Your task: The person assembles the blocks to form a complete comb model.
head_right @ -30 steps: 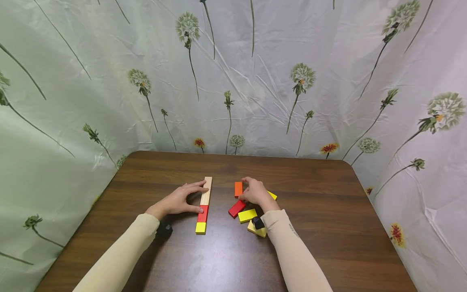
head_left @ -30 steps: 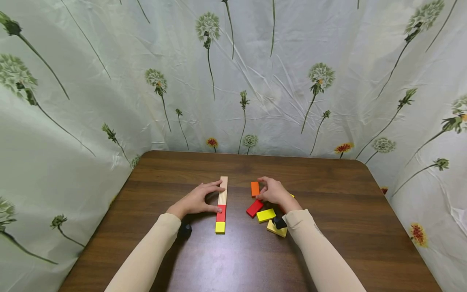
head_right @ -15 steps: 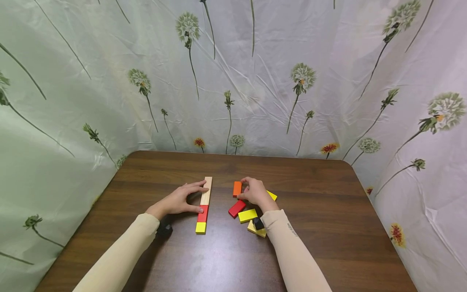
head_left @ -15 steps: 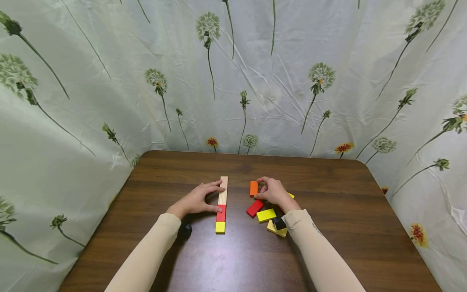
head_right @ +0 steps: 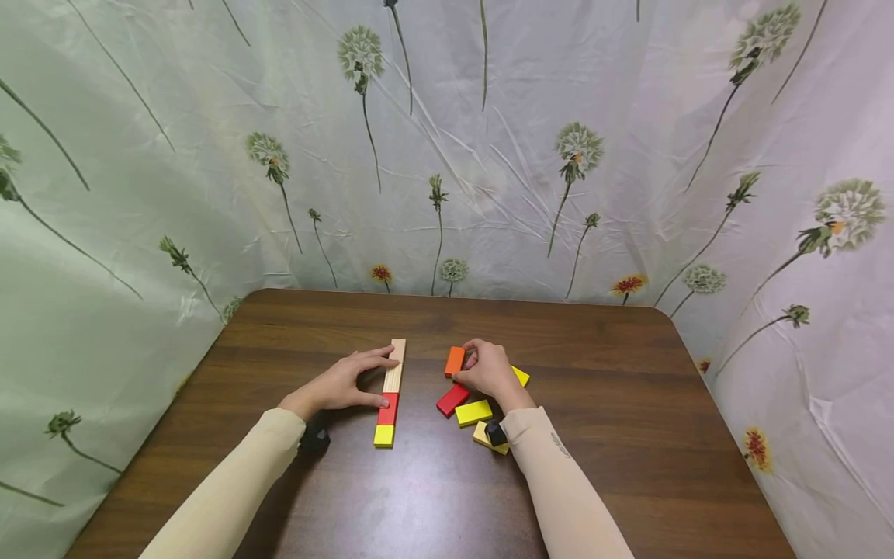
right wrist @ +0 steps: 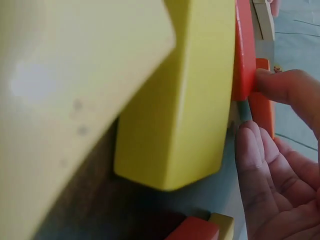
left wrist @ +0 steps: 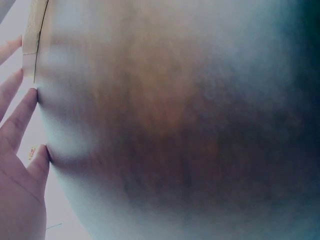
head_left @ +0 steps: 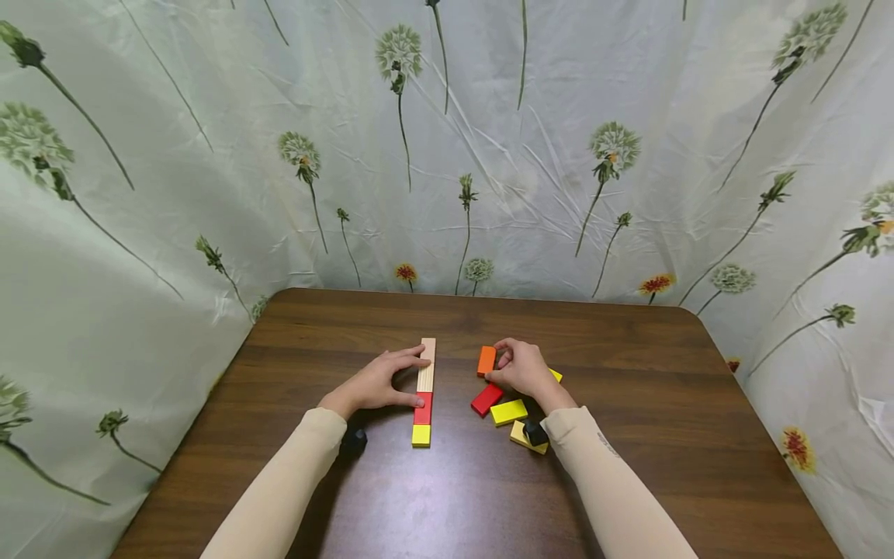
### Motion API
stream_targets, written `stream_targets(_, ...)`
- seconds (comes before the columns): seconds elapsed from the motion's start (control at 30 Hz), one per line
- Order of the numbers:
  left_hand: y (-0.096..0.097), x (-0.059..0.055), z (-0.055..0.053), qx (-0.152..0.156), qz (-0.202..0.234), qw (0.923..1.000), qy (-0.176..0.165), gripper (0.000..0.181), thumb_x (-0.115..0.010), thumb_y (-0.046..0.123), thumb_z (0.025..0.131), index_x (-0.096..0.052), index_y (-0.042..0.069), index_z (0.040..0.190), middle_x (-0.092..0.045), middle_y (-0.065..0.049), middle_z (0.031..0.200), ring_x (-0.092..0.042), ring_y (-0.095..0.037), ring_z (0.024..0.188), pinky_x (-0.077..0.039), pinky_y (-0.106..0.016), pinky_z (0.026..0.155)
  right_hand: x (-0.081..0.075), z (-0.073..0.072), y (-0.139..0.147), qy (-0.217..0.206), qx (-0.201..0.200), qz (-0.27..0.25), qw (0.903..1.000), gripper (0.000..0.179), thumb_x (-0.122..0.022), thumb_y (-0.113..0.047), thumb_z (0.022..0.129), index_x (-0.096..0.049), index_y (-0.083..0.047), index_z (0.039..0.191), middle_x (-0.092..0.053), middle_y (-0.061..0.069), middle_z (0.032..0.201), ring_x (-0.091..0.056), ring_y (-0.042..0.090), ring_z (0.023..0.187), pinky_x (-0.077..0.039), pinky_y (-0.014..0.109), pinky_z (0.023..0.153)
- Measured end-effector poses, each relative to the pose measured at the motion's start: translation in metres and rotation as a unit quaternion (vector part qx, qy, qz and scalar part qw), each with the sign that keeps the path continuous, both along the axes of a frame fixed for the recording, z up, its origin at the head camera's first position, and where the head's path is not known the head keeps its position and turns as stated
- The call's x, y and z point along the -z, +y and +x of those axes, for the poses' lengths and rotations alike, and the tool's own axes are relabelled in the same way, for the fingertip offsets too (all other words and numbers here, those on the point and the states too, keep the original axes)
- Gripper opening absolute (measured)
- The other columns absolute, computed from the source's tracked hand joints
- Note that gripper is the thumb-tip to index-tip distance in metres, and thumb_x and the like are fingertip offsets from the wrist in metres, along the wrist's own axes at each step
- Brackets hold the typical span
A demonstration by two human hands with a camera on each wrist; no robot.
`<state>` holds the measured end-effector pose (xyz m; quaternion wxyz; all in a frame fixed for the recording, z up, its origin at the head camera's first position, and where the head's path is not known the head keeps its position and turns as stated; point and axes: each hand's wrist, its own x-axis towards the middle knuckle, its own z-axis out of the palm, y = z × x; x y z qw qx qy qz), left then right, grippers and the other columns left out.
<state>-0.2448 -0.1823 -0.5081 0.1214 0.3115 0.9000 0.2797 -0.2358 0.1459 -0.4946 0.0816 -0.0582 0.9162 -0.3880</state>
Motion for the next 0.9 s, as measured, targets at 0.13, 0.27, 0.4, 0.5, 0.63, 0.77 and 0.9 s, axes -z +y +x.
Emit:
stream_targets(0.13,0.001,-0.001,0.001,0.001,-0.003,1.0,-0.001,0.074,-0.088,0.046,0.089,-0.061,0.019,0.152,-0.039,-0.007,0.175,-0.038,-0.034,0.161,-0.02,-0.067,0.132,-0.002,0.003,0.001,0.012,0.002,0.001,0.9999,0.053,-0.09,-0.019,0.084,-0.068,0.0,0.128,-0.067,0.005,0.089,-0.058,0.016,0.077,-0.051,0.027,0.072)
stream_targets(0.27,0.001,0.0,0.001,0.002,-0.003,1.0,-0.002,0.074,-0.088,0.046,0.089,-0.061,0.019,0.153,-0.038,-0.006,0.175,-0.037,-0.033,0.162,-0.02,-0.067,0.133,-0.005,0.006,0.001,0.027,-0.005,-0.003,0.9996,0.052,-0.091,-0.021,0.084,-0.069,0.0,0.127,-0.068,0.004,0.088,-0.06,0.015,0.077,-0.052,0.026,0.072)
stream_targets(0.4,0.001,0.001,0.0,0.0,-0.003,1.0,-0.001,0.075,-0.087,0.048,0.089,-0.061,0.019,0.153,-0.038,-0.006,0.175,-0.037,-0.034,0.162,-0.02,-0.068,0.132,-0.013,0.012,-0.001,0.04,-0.011,-0.015,0.999,0.053,-0.092,-0.021,0.084,-0.069,0.0,0.126,-0.068,0.004,0.088,-0.062,0.014,0.078,-0.055,0.027,0.074)
stream_targets(0.5,0.0,0.001,0.0,-0.001,-0.004,1.0,-0.001,0.075,-0.087,0.049,0.089,-0.061,0.02,0.153,-0.038,-0.006,0.175,-0.037,-0.034,0.162,-0.02,-0.068,0.132,-0.019,0.017,-0.004,0.034,-0.012,-0.03,0.9989,0.053,-0.092,-0.021,0.084,-0.068,-0.001,0.127,-0.068,0.005,0.09,-0.063,0.013,0.079,-0.057,0.027,0.076)
stream_targets(0.63,0.0,0.0,0.0,0.0,-0.003,1.0,-0.003,0.075,-0.087,0.049,0.089,-0.061,0.02,0.153,-0.038,-0.006,0.175,-0.037,-0.034,0.162,-0.02,-0.067,0.133,-0.026,0.024,-0.01,0.027,-0.014,-0.053,0.9981,0.053,-0.093,-0.02,0.084,-0.068,-0.003,0.127,-0.069,0.006,0.092,-0.064,0.013,0.08,-0.059,0.026,0.077)
stream_targets(0.77,-0.001,0.0,0.0,-0.001,-0.008,1.0,-0.003,0.076,-0.087,0.049,0.088,-0.06,0.021,0.154,-0.037,-0.005,0.175,-0.037,-0.033,0.162,-0.019,-0.068,0.133,-0.03,0.034,-0.016,0.026,-0.022,-0.071,0.9969,0.054,-0.094,-0.019,0.083,-0.068,-0.004,0.127,-0.07,0.006,0.094,-0.066,0.012,0.081,-0.062,0.026,0.078)
stream_targets(0.9,0.0,0.0,-0.001,-0.006,-0.014,0.9998,-0.009,0.077,-0.087,0.05,0.088,-0.06,0.022,0.155,-0.036,-0.003,0.176,-0.035,-0.032,0.163,-0.019,-0.066,0.133,-0.034,0.047,-0.021,0.019,-0.035,-0.084,0.9956,0.054,-0.095,-0.019,0.083,-0.068,-0.004,0.127,-0.07,0.004,0.095,-0.066,0.012,0.083,-0.063,0.025,0.079)
